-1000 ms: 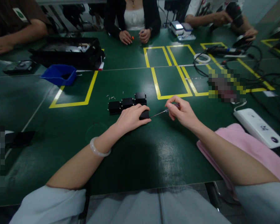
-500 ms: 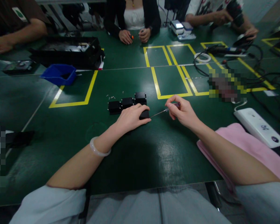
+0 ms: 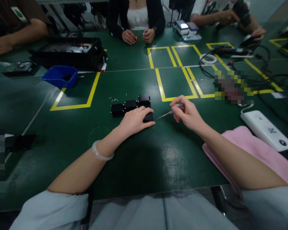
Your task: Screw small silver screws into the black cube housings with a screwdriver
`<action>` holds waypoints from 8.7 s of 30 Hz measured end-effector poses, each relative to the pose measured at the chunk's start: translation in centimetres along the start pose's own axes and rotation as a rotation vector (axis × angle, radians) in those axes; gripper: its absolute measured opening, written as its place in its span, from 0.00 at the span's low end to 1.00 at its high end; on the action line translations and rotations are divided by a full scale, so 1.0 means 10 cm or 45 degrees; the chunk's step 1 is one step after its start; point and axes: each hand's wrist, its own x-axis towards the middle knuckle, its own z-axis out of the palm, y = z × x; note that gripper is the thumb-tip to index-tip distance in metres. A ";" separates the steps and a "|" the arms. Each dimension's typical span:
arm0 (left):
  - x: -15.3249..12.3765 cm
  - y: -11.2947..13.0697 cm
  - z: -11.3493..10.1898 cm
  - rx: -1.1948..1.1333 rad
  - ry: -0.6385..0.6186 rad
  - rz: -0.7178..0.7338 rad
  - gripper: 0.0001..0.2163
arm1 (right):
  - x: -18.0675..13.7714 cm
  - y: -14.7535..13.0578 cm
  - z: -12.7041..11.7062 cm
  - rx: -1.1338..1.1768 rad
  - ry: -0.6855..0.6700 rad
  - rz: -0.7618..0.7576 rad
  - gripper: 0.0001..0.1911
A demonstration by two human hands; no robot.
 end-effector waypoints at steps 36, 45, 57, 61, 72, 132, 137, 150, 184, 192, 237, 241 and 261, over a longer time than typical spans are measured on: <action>0.00 0.00 0.01 0.006 0.019 0.008 0.21 | 0.00 0.02 0.01 0.076 -0.038 -0.022 0.10; 0.00 0.00 0.01 0.000 0.010 -0.002 0.21 | 0.00 0.04 0.01 0.097 -0.018 -0.027 0.10; 0.00 0.00 0.01 0.004 0.013 0.001 0.22 | 0.00 0.02 0.00 0.078 -0.017 -0.042 0.09; 0.00 0.00 0.00 0.006 0.009 -0.002 0.22 | -0.01 0.02 0.01 0.113 -0.021 -0.020 0.10; 0.01 0.01 0.00 -0.002 0.004 -0.009 0.21 | 0.00 0.00 0.02 0.105 -0.004 -0.029 0.14; 0.00 0.01 0.01 -0.005 0.002 -0.009 0.21 | 0.01 0.01 0.00 0.049 0.012 0.036 0.15; 0.00 0.01 0.00 -0.006 0.002 -0.007 0.21 | 0.01 0.01 0.00 0.045 0.006 0.036 0.15; 0.00 0.01 0.00 0.001 -0.004 -0.005 0.22 | 0.01 0.01 0.00 0.037 -0.001 0.001 0.10; 0.01 0.00 0.01 0.006 0.004 -0.007 0.22 | 0.00 0.02 -0.01 -0.109 0.028 -0.006 0.11; 0.01 0.01 0.01 0.009 -0.004 -0.007 0.21 | 0.00 0.01 -0.01 -0.002 0.005 -0.020 0.09; 0.01 0.01 -0.01 -0.009 -0.023 -0.012 0.22 | 0.02 0.02 -0.02 0.025 0.020 0.012 0.09; 0.01 0.01 -0.01 -0.007 -0.016 -0.002 0.22 | 0.02 0.01 -0.02 -0.023 0.015 0.071 0.10; 0.01 0.01 0.00 0.001 -0.019 -0.009 0.22 | 0.00 -0.01 0.00 0.007 -0.007 0.015 0.09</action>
